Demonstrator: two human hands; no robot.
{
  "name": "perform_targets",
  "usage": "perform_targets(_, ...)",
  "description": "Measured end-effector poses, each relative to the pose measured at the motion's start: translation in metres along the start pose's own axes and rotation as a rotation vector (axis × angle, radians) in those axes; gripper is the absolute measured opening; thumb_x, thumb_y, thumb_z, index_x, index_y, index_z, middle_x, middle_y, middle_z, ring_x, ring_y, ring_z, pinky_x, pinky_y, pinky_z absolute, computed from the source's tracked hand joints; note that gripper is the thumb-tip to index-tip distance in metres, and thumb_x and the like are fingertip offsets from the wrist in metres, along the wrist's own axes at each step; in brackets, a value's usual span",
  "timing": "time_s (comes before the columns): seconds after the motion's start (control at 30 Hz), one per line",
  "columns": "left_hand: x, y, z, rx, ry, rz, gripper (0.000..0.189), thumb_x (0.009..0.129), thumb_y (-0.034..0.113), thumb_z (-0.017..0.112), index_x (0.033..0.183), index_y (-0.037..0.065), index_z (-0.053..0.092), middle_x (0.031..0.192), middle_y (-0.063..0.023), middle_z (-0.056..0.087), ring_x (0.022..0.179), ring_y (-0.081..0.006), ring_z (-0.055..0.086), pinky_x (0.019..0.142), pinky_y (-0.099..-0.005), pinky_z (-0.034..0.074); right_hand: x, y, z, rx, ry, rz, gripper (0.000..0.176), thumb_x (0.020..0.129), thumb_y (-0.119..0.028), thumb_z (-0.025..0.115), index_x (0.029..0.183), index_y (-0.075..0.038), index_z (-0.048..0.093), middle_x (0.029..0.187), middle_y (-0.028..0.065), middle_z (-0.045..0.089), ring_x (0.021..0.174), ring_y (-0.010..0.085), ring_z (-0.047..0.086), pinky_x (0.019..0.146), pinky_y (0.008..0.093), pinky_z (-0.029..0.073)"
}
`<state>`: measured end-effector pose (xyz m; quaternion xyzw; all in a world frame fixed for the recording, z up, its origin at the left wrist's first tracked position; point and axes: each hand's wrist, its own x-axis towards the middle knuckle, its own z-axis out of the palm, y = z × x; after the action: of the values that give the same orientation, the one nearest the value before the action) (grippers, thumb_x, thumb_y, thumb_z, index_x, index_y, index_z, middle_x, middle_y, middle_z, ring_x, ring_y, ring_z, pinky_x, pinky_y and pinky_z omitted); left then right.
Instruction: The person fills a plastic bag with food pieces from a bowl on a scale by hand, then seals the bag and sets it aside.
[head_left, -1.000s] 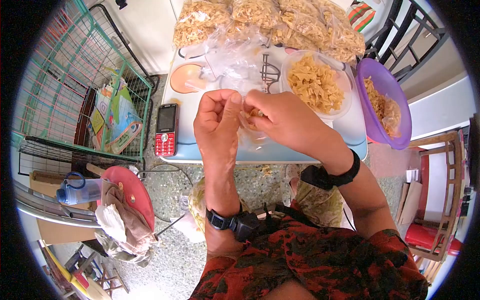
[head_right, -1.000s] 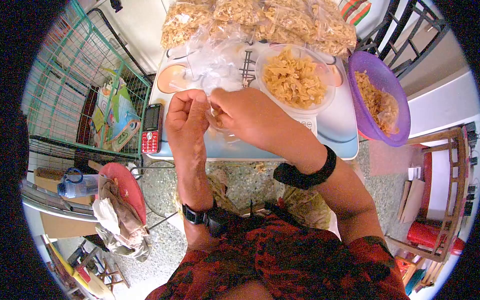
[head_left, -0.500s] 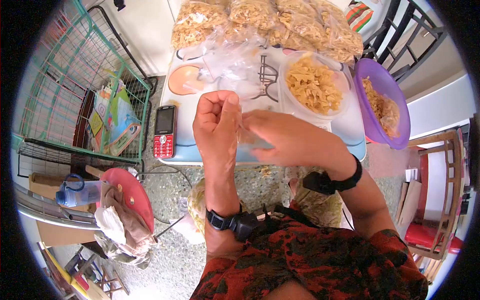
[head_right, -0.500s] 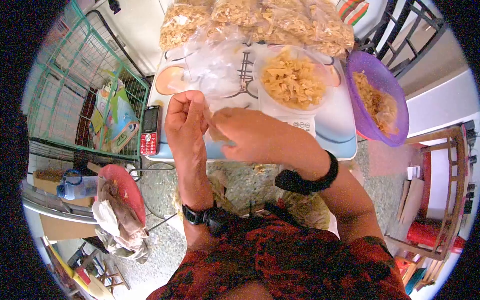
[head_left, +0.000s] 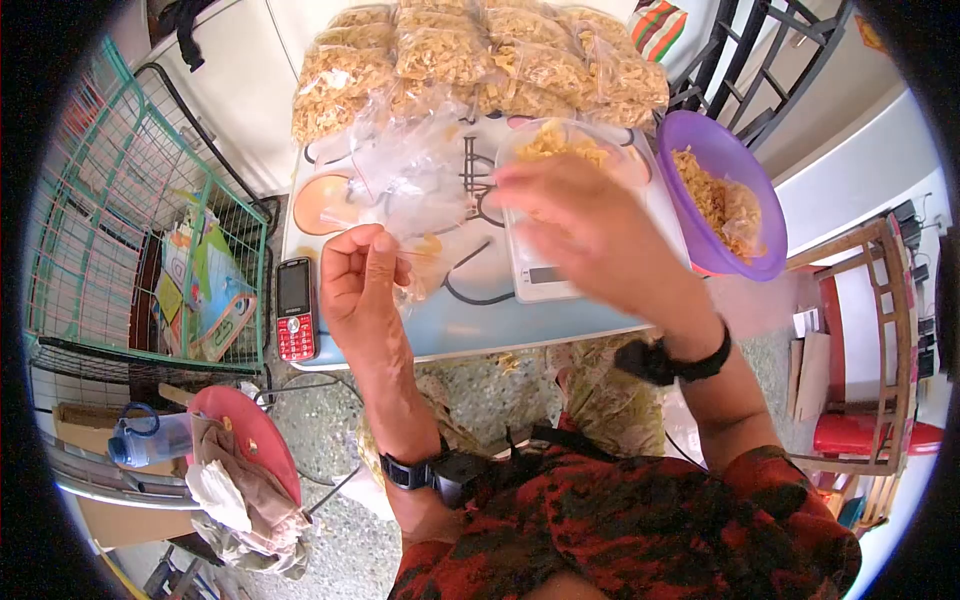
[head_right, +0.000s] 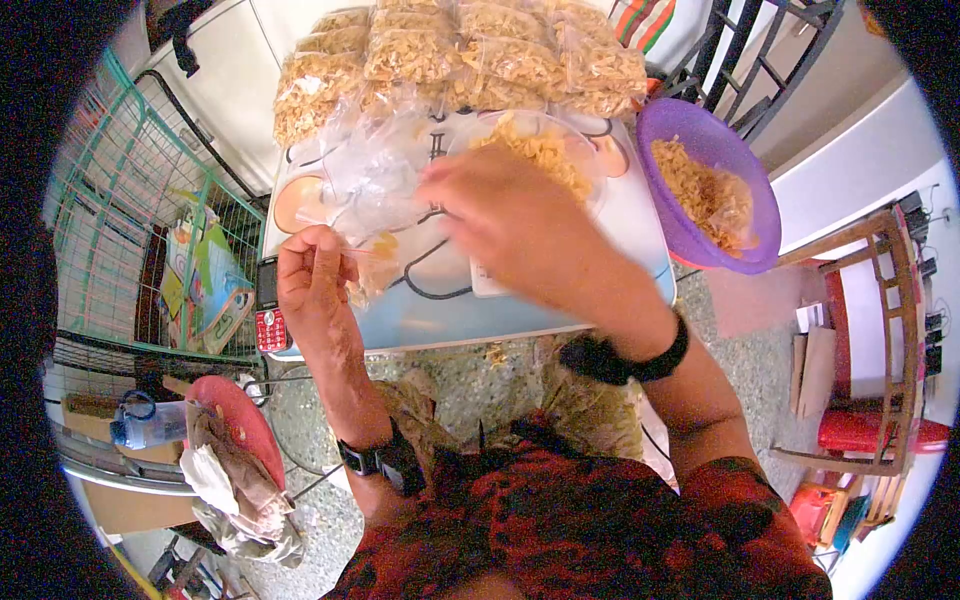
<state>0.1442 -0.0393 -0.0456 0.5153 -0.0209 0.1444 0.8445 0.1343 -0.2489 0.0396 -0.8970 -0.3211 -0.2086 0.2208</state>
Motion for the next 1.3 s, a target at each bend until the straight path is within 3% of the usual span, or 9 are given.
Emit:
perform_targets(0.17,-0.002,0.004,0.001,-0.163,-0.054,-0.004,0.010,0.092,0.008,0.062,0.100,0.005,0.058,0.088,-0.0006,0.059,0.069,-0.0076,0.050,0.059,-0.0203,0.040,-0.008,0.041,-0.049,-0.040,-0.114,0.369,0.030,0.087,-0.015,0.062,0.116,-0.005,0.061,0.115,0.0107,0.062,0.095,0.0215,0.061,0.073,0.0293,0.050)
perform_targets(0.27,-0.003,-0.001,0.003,-0.065,-0.061,-0.043,0.009,0.092,0.007,0.062,0.099,0.006,0.058,0.086,-0.0003,0.059,0.066,-0.0076,0.049,0.057,-0.0205,0.039,-0.006,0.059,-0.044,-0.013,-0.185,0.247,0.033,0.087,-0.016,0.063,0.118,-0.006,0.060,0.115,0.0097,0.061,0.093,0.0199,0.060,0.072,0.0287,0.049)
perform_targets(0.37,-0.004,-0.008,0.009,-0.050,-0.072,-0.079,0.008,0.091,0.007,0.062,0.098,0.006,0.058,0.083,0.0008,0.058,0.062,-0.0067,0.046,0.055,-0.0205,0.036,-0.001,0.072,-0.022,0.029,-0.217,0.122,0.037,0.083,-0.020,0.062,0.115,-0.003,0.060,0.111,0.0150,0.061,0.104,0.0328,0.059,0.089,0.0377,0.048)
perform_targets(0.67,-0.002,-0.013,0.012,-0.040,-0.065,-0.104,0.010,0.090,0.008,0.064,0.097,0.006,0.057,0.080,0.0017,0.056,0.058,-0.0052,0.041,0.051,-0.0202,0.031,0.013,0.086,0.000,-0.158,-0.360,0.193,0.027,0.083,-0.024,0.059,0.101,-0.005,0.064,0.099,0.0150,0.065,0.090,0.0348,0.061,0.078,0.0428,0.049)
perform_targets(0.77,-0.002,-0.012,0.014,-0.049,-0.056,-0.106,0.009,0.090,0.008,0.064,0.097,0.007,0.057,0.080,0.0018,0.056,0.057,-0.0048,0.041,0.050,-0.0200,0.031,0.006,0.088,-0.008,-0.023,-0.188,0.192,0.025,0.083,-0.023,0.060,0.099,-0.005,0.065,0.089,0.0150,0.065,0.085,0.0312,0.063,0.074,0.0399,0.049)
perform_targets(0.87,-0.002,-0.012,0.013,-0.044,-0.048,-0.112,0.009,0.090,0.008,0.064,0.096,0.007,0.057,0.080,0.0019,0.056,0.057,-0.0046,0.041,0.050,-0.0200,0.031,0.001,0.085,-0.029,0.216,-0.032,0.370,0.020,0.089,-0.018,0.064,0.103,-0.004,0.063,0.078,0.0006,0.061,0.066,0.0096,0.057,0.061,0.0235,0.045)
perform_targets(0.97,-0.002,-0.013,0.012,-0.048,-0.048,-0.106,0.009,0.090,0.008,0.064,0.096,0.007,0.057,0.079,0.0019,0.056,0.057,-0.0046,0.041,0.050,-0.0200,0.030,0.001,0.074,-0.053,0.398,0.072,0.544,0.023,0.088,-0.023,0.063,0.102,-0.004,0.065,0.069,0.0047,0.056,0.062,0.0086,0.055,0.056,0.0245,0.045)
perform_targets(1.17,-0.004,-0.012,0.012,-0.057,-0.063,-0.119,0.012,0.091,0.008,0.063,0.100,0.003,0.057,0.077,0.0011,0.055,0.061,-0.0058,0.044,0.054,-0.0203,0.035,-0.007,0.074,-0.072,0.129,0.004,0.652,0.026,0.087,-0.024,0.063,0.104,-0.005,0.062,0.069,0.0051,0.056,0.061,0.0094,0.055,0.056,0.0259,0.044)
perform_targets(1.3,-0.004,-0.012,0.014,-0.059,-0.061,-0.121,0.011,0.091,0.007,0.064,0.099,0.005,0.057,0.078,0.0016,0.055,0.059,-0.0052,0.043,0.053,-0.0201,0.034,-0.018,0.094,-0.051,0.070,-0.131,0.467,0.028,0.087,-0.025,0.063,0.106,-0.004,0.061,0.074,0.0060,0.059,0.066,0.0132,0.055,0.060,0.0285,0.044)
